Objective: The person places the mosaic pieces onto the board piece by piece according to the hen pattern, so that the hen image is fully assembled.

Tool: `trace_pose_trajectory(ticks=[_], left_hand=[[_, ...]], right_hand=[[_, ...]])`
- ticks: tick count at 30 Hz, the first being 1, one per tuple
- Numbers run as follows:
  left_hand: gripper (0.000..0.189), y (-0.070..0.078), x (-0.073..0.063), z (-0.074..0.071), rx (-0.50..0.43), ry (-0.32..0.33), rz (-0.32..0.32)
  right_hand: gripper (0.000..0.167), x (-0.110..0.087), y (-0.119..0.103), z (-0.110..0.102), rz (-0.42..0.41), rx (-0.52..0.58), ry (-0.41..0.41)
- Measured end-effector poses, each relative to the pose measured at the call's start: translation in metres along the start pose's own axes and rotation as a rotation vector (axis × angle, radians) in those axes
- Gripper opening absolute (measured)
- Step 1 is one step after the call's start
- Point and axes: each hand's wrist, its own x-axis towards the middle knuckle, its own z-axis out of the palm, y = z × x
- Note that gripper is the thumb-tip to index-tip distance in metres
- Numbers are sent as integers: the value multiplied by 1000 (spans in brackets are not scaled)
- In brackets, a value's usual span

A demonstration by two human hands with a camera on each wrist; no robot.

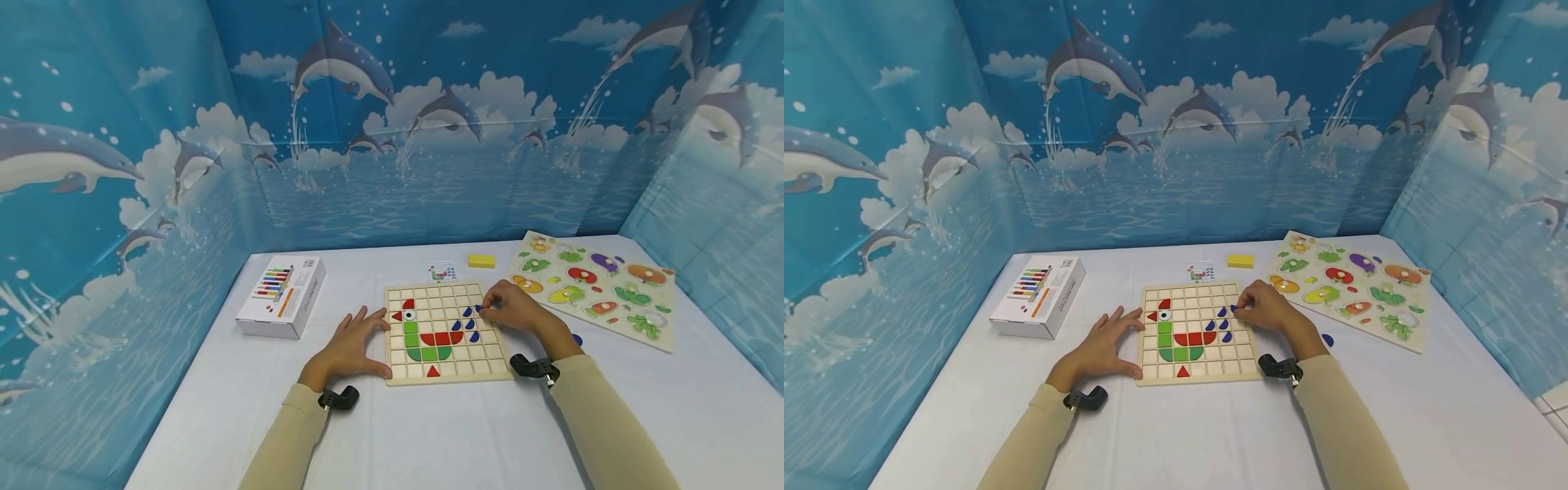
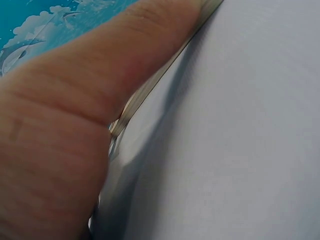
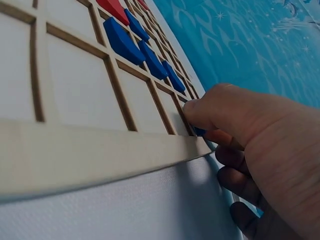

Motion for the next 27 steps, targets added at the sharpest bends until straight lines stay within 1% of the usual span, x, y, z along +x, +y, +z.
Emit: trace_pose_trajectory(ticks=[4,13,20,24,27], left_hand=[[89,0,0,0,10,-2,0],[88,0,1,0,10,0,4],[87,0,0,1,6,6,8],[88,-1,0,2,8,6,8],[89,-1,0,2,9,6,11]], right_hand=[[12,-1,0,-1,-13,18,0],[12,-1,3,-1,-68,11,6],[11,-4,2,0,-65,5,-2],[9,-7,3,-2,-96,-8,-6],[11,-13,5,-4,-117,-8,1]])
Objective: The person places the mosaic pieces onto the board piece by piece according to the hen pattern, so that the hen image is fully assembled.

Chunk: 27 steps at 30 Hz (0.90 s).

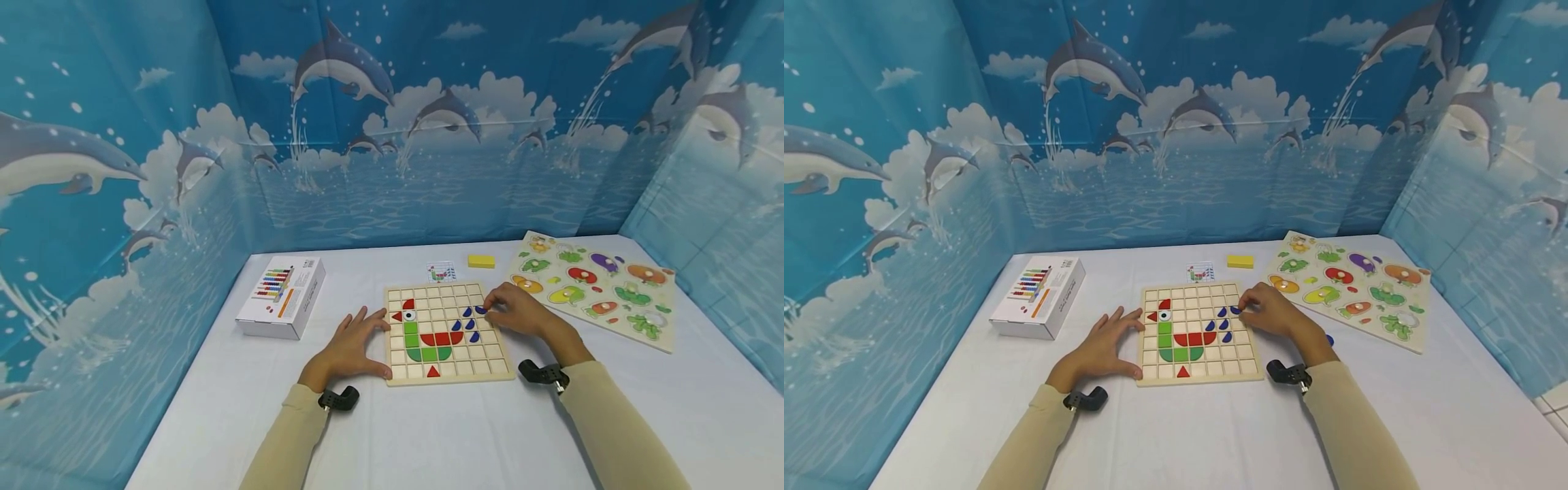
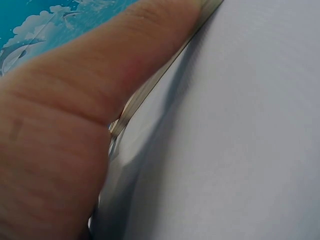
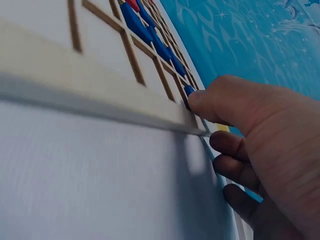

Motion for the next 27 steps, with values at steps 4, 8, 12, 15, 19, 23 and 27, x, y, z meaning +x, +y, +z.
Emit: trace_pose_trajectory(ticks=[4,8,12,15,19,23,27], left_hand=[[90,0,0,0,-8,0,1],[91,0,0,0,-11,3,5],[91,-1,0,0,-4,5,9],[91,0,0,-2,-4,0,2],[91,2,0,-3,-7,1,3],[90,2,-1,-3,-8,-1,3],[91,3,-2,-2,-3,-3,0]], right_hand=[[13,-12,2,-7,4,-4,27],[14,-28,6,-16,12,-29,47],[17,-45,17,-26,4,-84,69],[20,-57,26,-33,-3,-128,69],[23,-71,35,-40,37,-147,61],[23,-78,41,-41,72,-147,67],[18,-77,44,-38,69,-140,88]])
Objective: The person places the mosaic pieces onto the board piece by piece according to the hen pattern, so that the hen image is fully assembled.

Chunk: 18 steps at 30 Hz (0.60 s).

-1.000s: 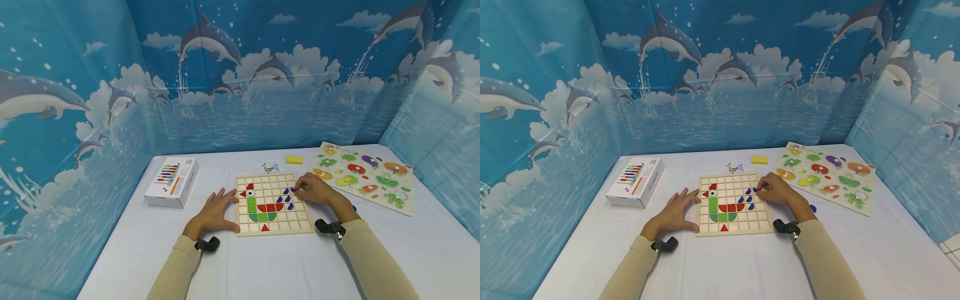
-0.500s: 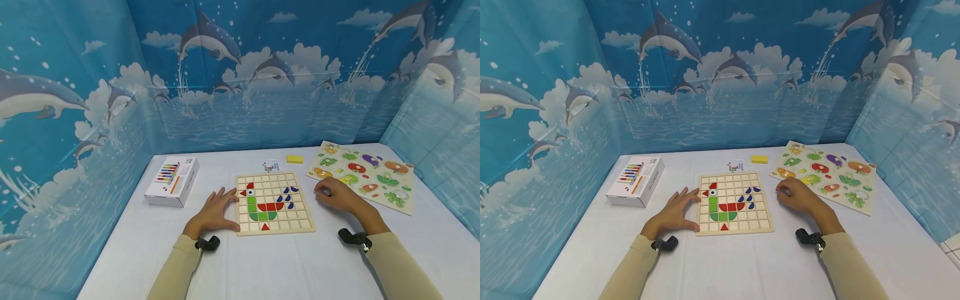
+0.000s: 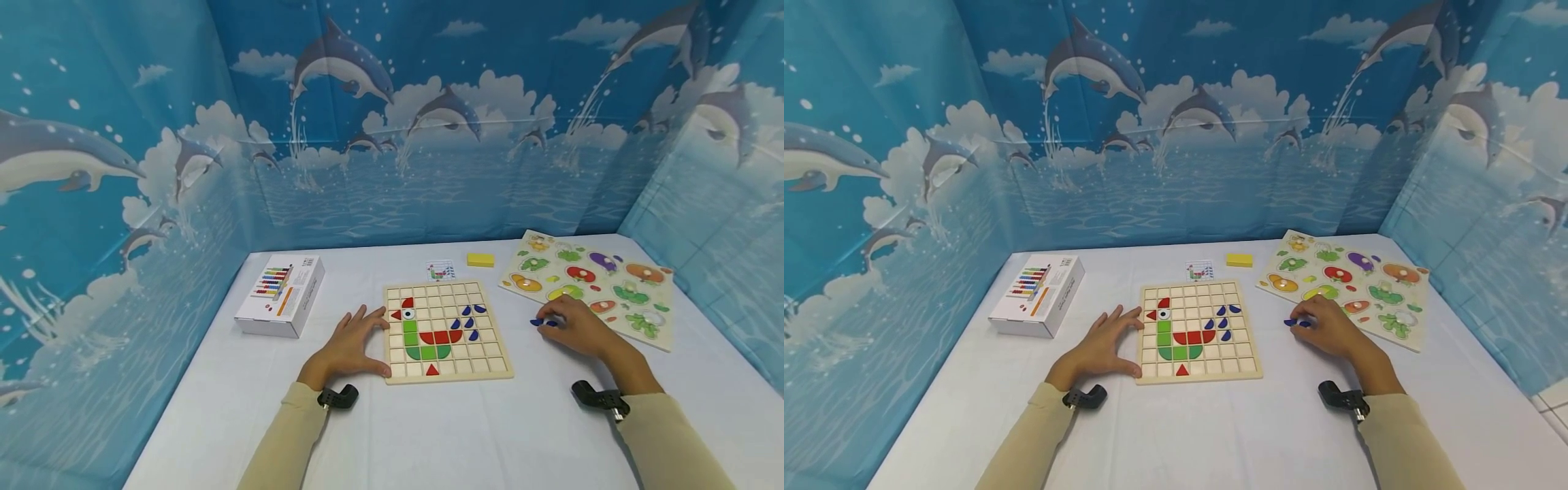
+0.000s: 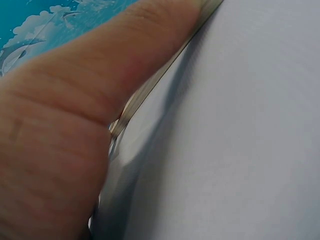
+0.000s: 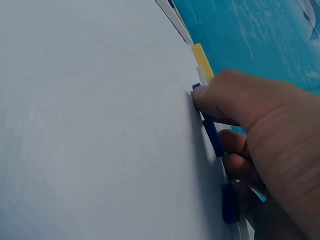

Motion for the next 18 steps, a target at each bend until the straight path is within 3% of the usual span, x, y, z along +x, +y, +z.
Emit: trace_pose_trajectory(ticks=[6,12,18], left_hand=[[90,1,0,1,7,4,-2],[89,0,1,2,8,4,-2],[89,-1,2,2,5,7,5]], right_hand=[[13,3,-3,5,55,-2,21],[19,4,-6,4,57,-19,13],[16,4,-6,5,75,-5,-5]])
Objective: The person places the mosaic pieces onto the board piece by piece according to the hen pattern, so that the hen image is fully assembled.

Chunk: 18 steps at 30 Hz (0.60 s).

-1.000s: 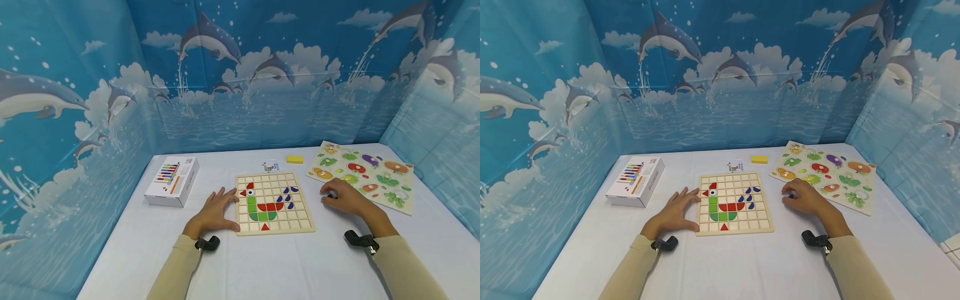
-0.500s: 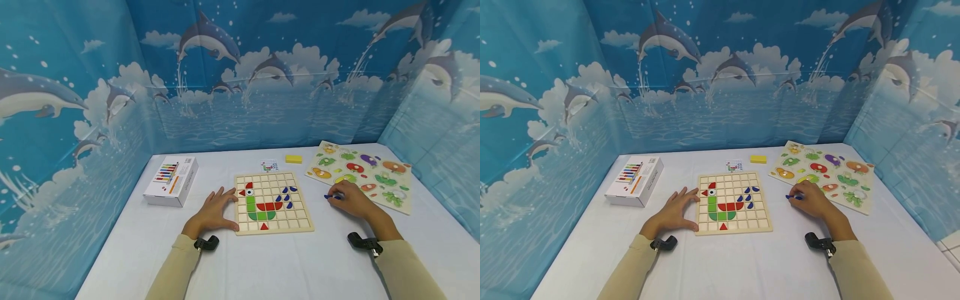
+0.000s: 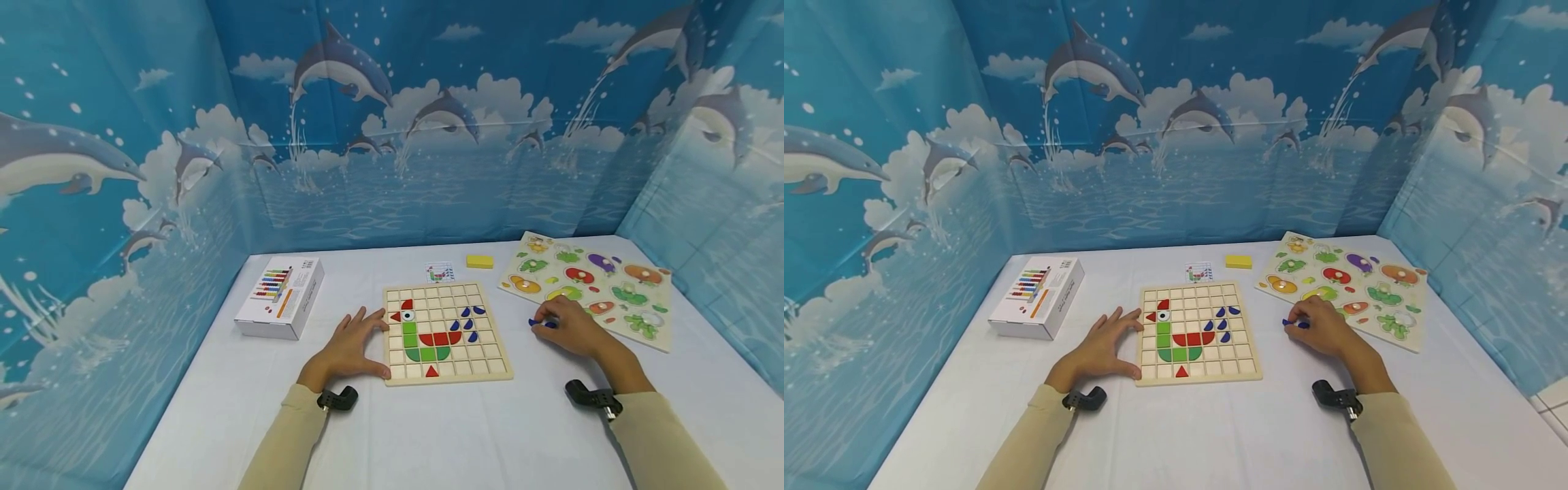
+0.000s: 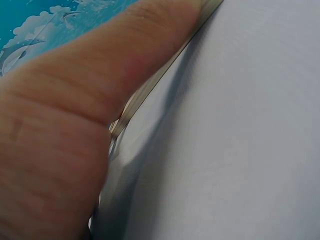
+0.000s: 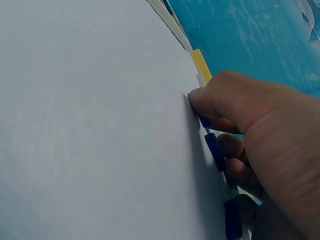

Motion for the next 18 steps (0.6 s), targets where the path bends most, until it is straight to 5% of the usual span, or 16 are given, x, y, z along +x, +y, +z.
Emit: trace_pose_trajectory(ticks=[18], left_hand=[[90,0,0,-1,2,-4,-4]], right_hand=[[15,18,-28,14,-21,10,8]])
